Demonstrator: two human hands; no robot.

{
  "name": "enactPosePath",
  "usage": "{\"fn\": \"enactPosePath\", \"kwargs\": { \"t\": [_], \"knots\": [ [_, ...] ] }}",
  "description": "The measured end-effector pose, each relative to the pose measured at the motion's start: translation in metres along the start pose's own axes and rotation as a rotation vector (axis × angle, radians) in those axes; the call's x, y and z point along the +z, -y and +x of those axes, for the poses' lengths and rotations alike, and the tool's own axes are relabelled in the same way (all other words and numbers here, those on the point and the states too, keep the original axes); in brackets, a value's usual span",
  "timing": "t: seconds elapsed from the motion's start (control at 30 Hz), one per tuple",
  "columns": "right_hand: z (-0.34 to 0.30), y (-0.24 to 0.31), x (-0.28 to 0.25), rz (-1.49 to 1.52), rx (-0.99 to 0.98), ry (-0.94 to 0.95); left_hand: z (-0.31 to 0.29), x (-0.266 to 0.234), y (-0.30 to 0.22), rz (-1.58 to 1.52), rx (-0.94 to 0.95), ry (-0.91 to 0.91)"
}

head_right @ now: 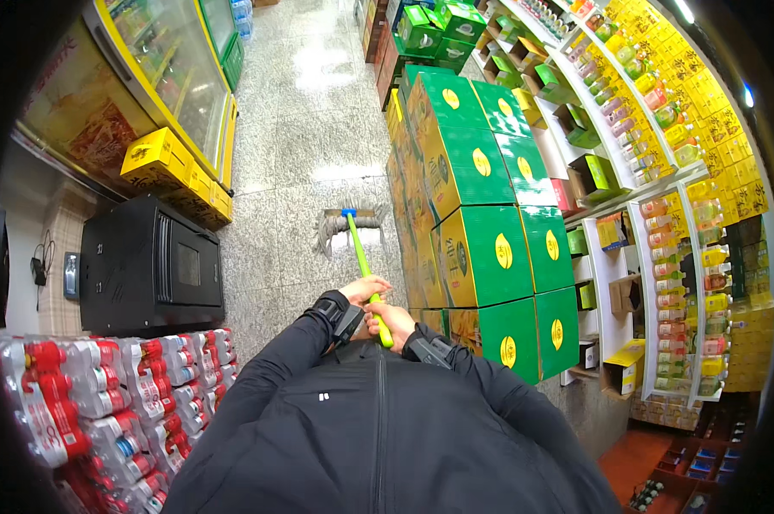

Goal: Mopping the floor of a grocery store using a mop.

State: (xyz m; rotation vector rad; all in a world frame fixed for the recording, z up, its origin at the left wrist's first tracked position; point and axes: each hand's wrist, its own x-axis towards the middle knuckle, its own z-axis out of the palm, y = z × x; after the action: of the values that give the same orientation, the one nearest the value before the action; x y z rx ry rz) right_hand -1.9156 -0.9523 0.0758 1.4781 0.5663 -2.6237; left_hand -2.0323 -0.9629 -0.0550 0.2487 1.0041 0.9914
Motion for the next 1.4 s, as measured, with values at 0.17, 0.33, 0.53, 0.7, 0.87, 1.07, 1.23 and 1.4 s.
{"fn": "enactPosePath", "kwargs": {
  "t": [0.17,0.33,0.53,0.7,0.87,1.07,1.23,1.4],
  "knots": [
    [0.023,0.038,0.026,0.032,0.020,0.028,0.013,-0.026,-0.038,-0.046,-0.020,-0.016],
    [0.053,0.091,0.047,0.048,0.031,0.016,0.037,-0.048,-0.090,-0.064,0.000,-0.035],
    [0.114,0.179,0.070,0.075,0.000,0.033,0.093,-0.092,-0.175,-0.087,-0.002,-0.027],
    [0.158,0.275,0.091,0.142,-0.004,0.111,0.144,-0.121,-0.269,-0.030,-0.006,-0.063],
    [0.186,0.356,0.108,0.115,-0.020,0.104,0.192,-0.147,-0.338,0.083,0.025,-0.053],
    [0.220,0.420,0.107,0.109,0.019,0.078,0.241,-0.160,-0.387,-0.071,-0.018,-0.085],
    [0.239,0.474,0.124,0.081,0.033,0.073,0.271,-0.178,-0.429,-0.079,-0.018,-0.078],
    [0.296,0.531,0.128,-0.062,-0.062,0.134,0.300,-0.209,-0.495,0.062,0.015,-0.056]
  ]
}}
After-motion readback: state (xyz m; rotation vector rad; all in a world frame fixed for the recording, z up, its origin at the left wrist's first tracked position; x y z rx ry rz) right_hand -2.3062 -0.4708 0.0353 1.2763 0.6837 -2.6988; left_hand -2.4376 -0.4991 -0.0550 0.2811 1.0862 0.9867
